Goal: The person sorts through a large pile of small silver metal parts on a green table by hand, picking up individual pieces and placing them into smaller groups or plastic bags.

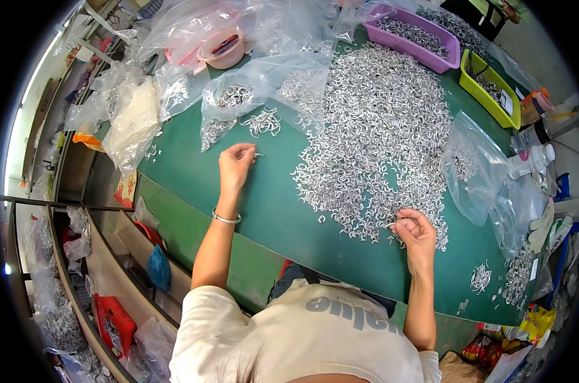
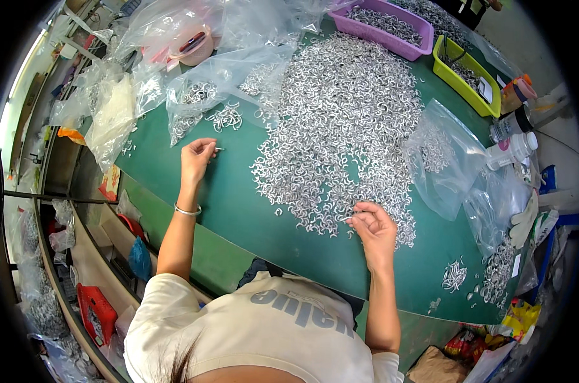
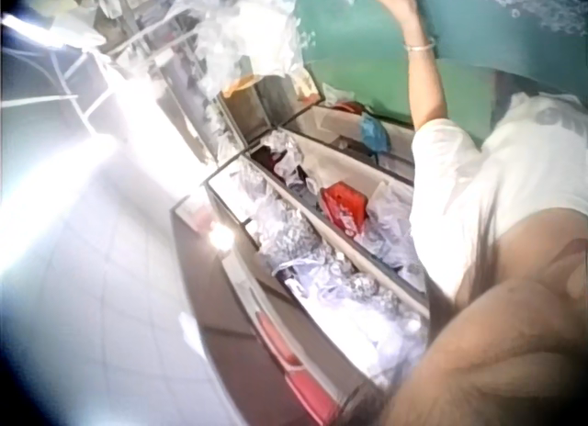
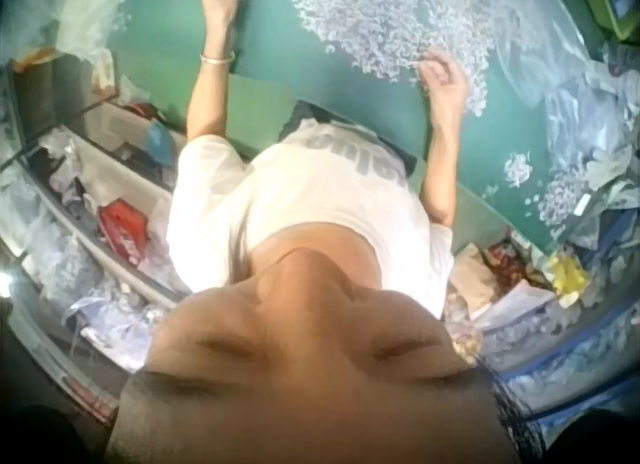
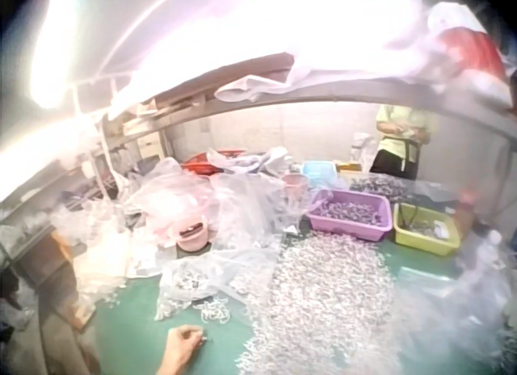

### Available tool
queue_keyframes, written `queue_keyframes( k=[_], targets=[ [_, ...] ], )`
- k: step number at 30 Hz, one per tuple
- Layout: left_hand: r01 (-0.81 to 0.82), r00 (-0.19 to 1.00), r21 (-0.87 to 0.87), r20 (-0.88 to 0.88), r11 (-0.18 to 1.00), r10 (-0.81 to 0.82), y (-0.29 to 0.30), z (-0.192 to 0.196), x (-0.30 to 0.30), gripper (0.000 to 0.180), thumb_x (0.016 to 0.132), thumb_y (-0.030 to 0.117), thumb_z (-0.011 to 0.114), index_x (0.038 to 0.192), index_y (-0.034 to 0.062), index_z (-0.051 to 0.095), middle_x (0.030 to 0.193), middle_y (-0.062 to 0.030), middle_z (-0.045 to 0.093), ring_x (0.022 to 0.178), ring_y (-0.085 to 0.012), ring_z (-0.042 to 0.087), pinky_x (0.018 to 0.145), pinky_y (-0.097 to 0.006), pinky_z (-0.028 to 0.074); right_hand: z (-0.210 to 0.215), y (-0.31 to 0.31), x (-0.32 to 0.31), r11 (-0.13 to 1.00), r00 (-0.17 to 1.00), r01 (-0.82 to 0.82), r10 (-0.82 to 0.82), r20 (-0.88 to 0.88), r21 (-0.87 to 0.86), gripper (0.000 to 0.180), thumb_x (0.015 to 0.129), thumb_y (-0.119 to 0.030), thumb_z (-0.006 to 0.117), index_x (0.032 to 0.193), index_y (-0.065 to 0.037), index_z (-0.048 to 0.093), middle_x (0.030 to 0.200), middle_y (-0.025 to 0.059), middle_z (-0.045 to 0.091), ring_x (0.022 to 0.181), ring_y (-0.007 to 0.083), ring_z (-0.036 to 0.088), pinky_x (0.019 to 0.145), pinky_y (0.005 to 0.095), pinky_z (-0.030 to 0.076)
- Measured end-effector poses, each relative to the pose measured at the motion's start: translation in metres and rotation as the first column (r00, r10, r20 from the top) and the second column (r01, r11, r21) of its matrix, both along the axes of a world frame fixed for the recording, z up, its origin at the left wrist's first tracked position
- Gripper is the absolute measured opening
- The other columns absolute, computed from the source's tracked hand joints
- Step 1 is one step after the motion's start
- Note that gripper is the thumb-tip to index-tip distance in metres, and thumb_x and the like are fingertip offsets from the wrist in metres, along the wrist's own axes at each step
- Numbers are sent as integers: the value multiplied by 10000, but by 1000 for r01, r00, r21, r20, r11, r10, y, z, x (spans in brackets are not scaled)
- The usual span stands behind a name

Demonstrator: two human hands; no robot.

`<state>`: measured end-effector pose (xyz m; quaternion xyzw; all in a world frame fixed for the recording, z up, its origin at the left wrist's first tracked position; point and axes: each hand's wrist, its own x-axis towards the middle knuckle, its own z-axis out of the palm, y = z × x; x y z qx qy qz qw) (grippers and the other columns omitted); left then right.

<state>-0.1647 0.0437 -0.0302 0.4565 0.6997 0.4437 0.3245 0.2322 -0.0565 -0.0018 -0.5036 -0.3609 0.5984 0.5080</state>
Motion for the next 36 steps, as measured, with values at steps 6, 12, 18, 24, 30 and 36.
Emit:
queue_keyframes(
  k=[6,12,18,24,30,36],
  targets=[
    [-59,973,218,233,974,7,24,-7,-4,235,903,47,604,1109,-65,620,867,-92,688,723,-120,652,648,-226,522,-4,-4,1,1000,999,-4,3,-37,-19,222,856,89,617,1070,36,598,966,83,640,840,162,658,787,273,537],
    [263,956,215,-189,941,-224,-14,32,72,272,852,34,641,1124,40,639,938,-33,618,736,-109,528,637,-250,448,0,-7,-9,999,978,31,-24,-208,31,209,860,77,623,1062,25,602,978,101,656,864,184,669,797,285,544],
    [755,653,-31,125,655,-747,-70,66,164,243,869,58,671,1104,-1,653,873,-55,696,791,-98,640,691,-237,505,12,-19,-24,998,976,-50,55,-212,26,223,865,79,612,1080,29,589,992,102,654,893,182,663,801,288,540],
    [789,613,-53,134,612,-779,-84,52,198,231,856,19,666,1085,-5,653,830,-57,687,737,-110,630,644,-246,493,0,-40,5,994,997,37,-30,-65,102,224,869,72,624,1088,35,601,972,74,649,894,134,649,774,239,521],
    [814,567,39,-279,580,-775,-74,45,190,364,812,18,683,1164,4,589,989,-129,649,895,-255,610,779,-347,485,2,-71,122,757,208,363,-634,745,543,146,810,86,631,931,8,653,871,105,644,766,207,625,714,300,499],
    [814,531,88,-514,575,-673,-56,37,198,464,794,49,702,1228,9,540,1246,-167,542,1162,-353,504,983,-419,400,1,-96,151,894,-128,191,-387,913,405,202,766,17,668,962,-27,645,949,126,635,959,316,573,880,420,429]
  ],
)
